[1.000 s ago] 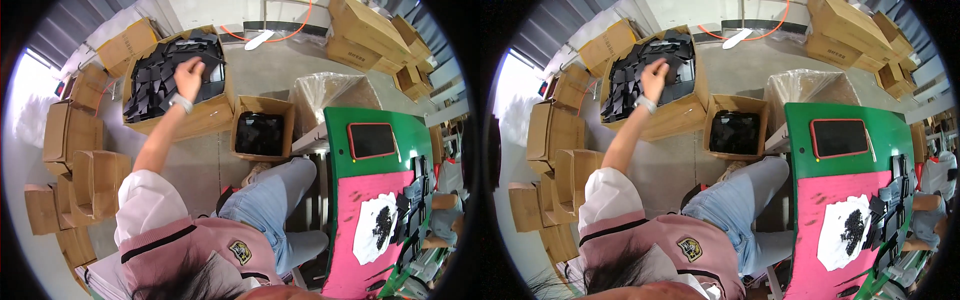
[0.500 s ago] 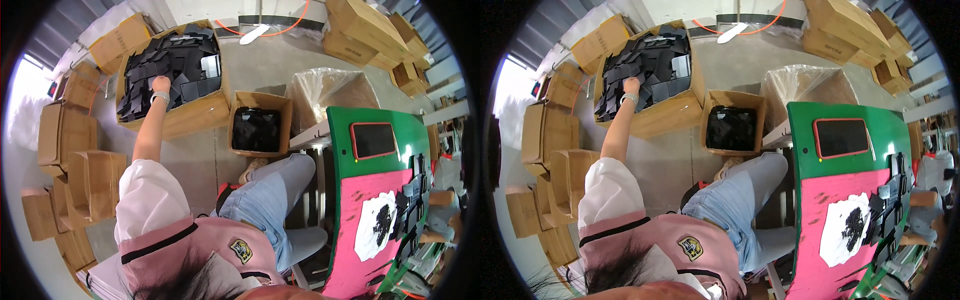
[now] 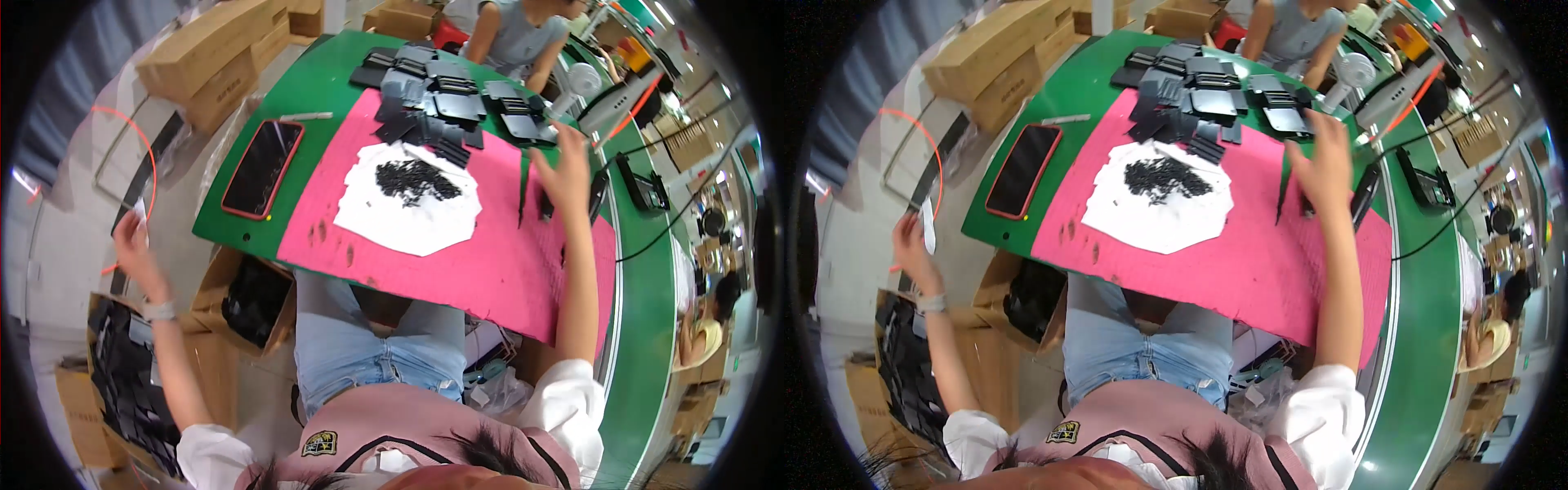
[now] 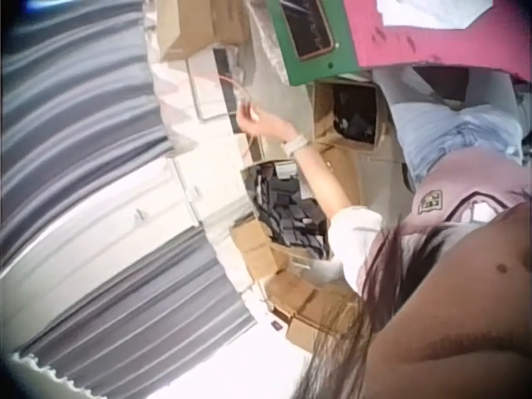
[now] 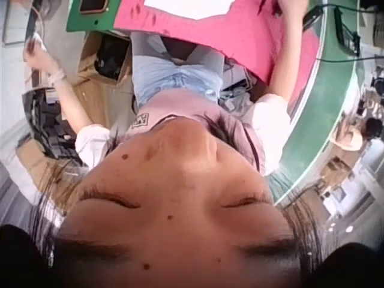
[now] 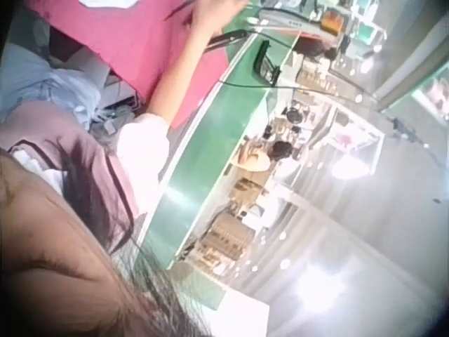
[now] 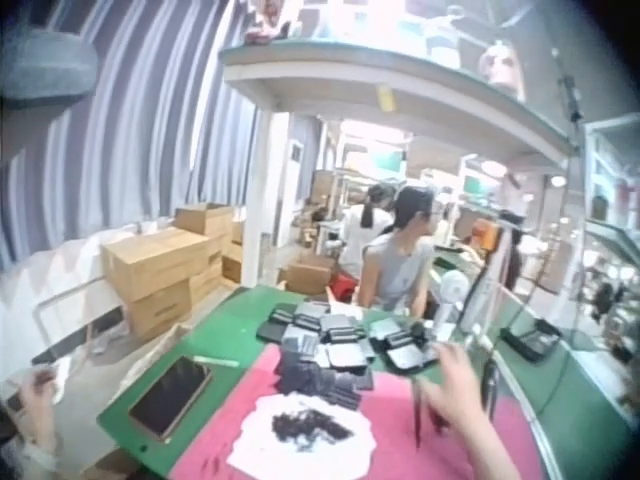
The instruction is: Assembling small black plastic components by inserting screws using an electric screwdriver.
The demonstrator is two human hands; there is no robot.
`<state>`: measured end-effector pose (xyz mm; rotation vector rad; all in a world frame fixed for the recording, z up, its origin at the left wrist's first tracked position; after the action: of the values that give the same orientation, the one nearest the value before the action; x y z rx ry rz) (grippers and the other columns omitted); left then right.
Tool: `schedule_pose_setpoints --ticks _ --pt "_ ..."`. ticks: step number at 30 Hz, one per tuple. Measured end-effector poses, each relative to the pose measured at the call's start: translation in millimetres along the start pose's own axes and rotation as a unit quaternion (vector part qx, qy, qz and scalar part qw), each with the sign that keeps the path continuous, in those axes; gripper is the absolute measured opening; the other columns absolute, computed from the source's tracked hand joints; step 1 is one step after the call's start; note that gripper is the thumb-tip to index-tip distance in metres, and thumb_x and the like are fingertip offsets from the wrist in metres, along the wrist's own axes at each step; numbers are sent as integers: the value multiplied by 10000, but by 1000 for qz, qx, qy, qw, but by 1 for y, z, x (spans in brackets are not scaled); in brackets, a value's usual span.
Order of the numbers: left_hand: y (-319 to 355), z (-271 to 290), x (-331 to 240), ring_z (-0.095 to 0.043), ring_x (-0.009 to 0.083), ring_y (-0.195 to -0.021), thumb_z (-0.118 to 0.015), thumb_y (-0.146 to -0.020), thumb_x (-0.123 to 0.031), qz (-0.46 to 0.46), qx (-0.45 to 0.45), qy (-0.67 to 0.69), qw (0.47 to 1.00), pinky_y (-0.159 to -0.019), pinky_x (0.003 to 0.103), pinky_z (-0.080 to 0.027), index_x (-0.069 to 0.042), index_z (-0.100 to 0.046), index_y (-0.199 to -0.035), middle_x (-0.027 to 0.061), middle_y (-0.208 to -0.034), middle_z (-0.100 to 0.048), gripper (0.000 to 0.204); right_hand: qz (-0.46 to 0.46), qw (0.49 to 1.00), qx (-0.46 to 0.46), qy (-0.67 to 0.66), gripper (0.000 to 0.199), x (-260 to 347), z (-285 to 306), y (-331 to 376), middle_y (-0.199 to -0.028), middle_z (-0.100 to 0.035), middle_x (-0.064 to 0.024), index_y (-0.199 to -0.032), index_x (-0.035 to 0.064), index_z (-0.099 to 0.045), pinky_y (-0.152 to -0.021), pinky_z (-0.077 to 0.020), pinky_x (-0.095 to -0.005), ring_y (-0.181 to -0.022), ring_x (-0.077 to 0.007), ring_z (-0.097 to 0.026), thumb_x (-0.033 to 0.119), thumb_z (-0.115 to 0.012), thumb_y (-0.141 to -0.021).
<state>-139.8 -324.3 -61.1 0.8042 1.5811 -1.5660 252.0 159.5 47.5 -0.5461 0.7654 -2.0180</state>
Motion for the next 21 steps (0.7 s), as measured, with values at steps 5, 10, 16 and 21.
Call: schedule_pose_setpoints --ticks 5,10,16,21 --pt "45 -193 -118 -617 160 -892 -606 -845 -30 -21 185 191 964 -812 265 -487 -6 -609 -1018 73 -969 -634 174 -82 973 91 195 749 -26 -74 -27 -1236 -454 -240 -1298 88 -430 -838 -504 -424 -1130 -386 -487 307 -760 -662" --pt "97 -281 -183 -623 146 -846 -595 -802 33 -45 357 299 884 -762 254 -499 22 -619 -898 75 -963 -606 100 -174 976 95 89 540 -58 -109 -29 -1103 -567 -138 -1194 184 -598 -786 -514 -408 -1069 -309 -535 257 -729 -675" --pt "111 -331 -188 -639 145 -869 -559 -908 -177 48 506 233 829 -740 257 -490 -19 -586 -1031 64 -1018 -632 202 -108 986 -120 -47 351 -54 -70 -29 -952 -577 -83 -1014 181 -711 -784 -476 -388 -877 -276 -570 13 -572 -738" --pt "133 -348 -192 -628 173 -966 -460 -950 -478 292 601 228 708 -819 304 -495 -28 -480 -1246 85 -1149 -608 539 65 977 -133 -152 454 35 -37 -24 -930 -569 -93 -1018 157 -694 -691 -506 -357 -831 -269 -590 -82 -563 -654"
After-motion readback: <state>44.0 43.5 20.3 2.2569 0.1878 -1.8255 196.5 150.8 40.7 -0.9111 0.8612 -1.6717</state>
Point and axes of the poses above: each hand's wrist, its own y-axis away from the middle knuckle, its own z-axis out of the back of the hand, x = y × z, the point moved 2 cm from there along -y, towards the middle knuckle
